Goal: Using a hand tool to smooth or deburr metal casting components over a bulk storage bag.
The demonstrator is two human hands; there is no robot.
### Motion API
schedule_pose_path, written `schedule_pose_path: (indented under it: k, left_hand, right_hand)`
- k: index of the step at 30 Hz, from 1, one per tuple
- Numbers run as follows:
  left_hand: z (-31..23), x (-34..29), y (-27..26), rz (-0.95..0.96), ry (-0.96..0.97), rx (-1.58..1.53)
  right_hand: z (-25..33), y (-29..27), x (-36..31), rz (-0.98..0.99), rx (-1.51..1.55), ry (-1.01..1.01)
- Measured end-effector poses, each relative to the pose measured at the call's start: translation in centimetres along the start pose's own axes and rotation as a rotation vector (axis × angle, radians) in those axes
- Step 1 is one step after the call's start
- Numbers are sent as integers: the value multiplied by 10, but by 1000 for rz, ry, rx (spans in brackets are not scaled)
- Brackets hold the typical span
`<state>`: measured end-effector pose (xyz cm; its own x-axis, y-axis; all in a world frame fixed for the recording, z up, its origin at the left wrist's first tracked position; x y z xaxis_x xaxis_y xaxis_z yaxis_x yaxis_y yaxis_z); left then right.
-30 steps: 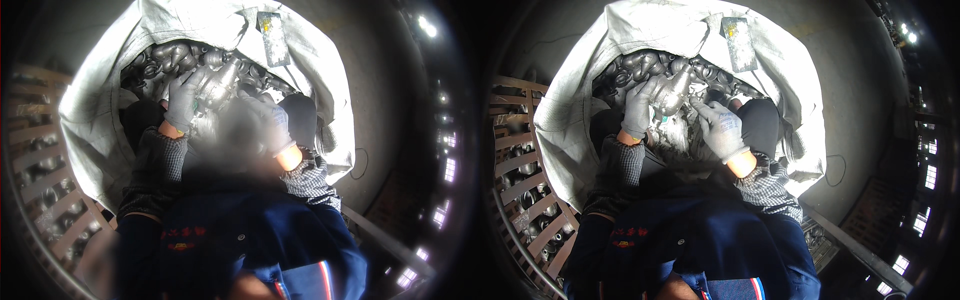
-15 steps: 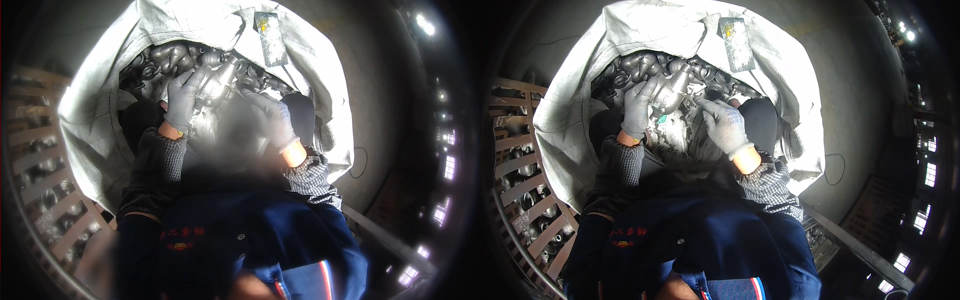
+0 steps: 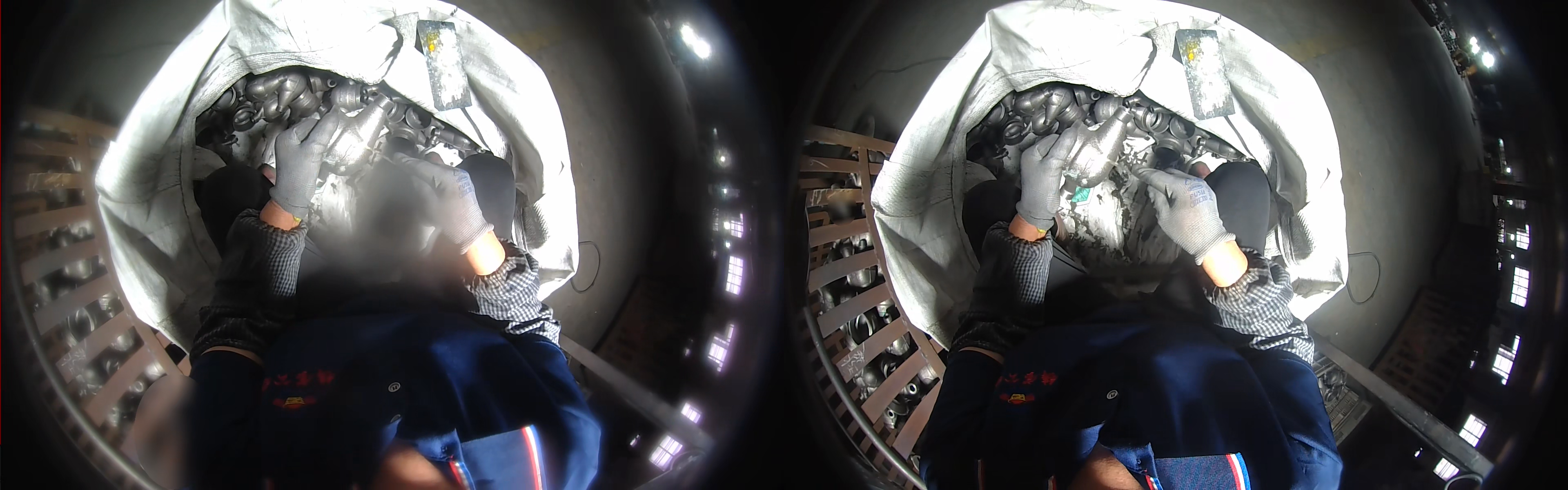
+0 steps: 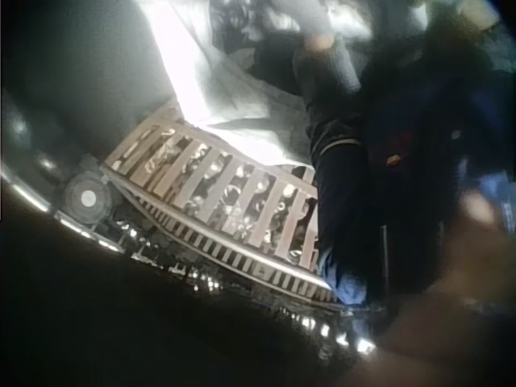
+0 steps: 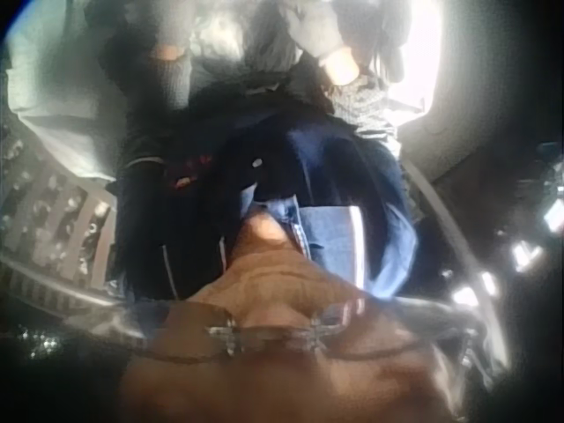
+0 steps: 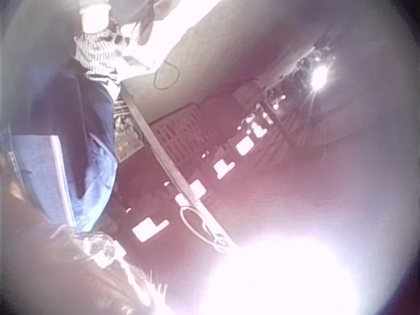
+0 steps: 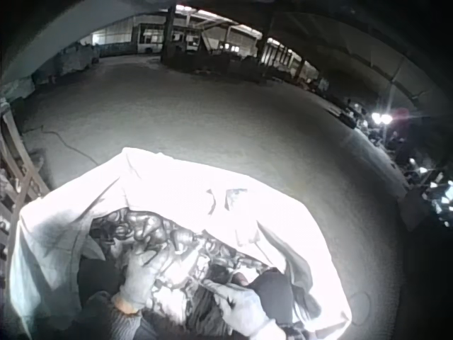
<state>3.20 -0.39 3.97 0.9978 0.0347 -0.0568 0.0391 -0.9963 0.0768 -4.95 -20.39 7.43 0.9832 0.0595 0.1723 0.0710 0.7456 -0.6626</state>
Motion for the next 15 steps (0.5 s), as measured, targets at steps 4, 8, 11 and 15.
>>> schedule_pose_path:
  k: [4, 8, 11, 15]
  left_hand:
    - [-2, -1, -3, 20, 79, 124]
    - [-6, -2, -2, 19, 96, 136]
    - [-9, -2, 0, 34, 110, 90]
    - [-4, -2, 0, 9, -68, -68]
  right_hand:
    - [0, -1, 2, -22, -52, 16]
    - [1, -1, 2, 6, 30, 19]
    - [-3, -4, 5, -68, -47, -30]
    - [-3, -2, 4, -4, 24, 36]
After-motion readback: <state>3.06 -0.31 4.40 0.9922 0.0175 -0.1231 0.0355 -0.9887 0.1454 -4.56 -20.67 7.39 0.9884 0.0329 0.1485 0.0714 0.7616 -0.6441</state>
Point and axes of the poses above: each hand's wrist, its own x-axis towards the middle knuckle, its own y-axis out of the palm, z = x × y, the point moved 4 cm from there along x, towards the middle knuckle, and after that the axes turned 6 degrees about -z, right-handed, at the moved point
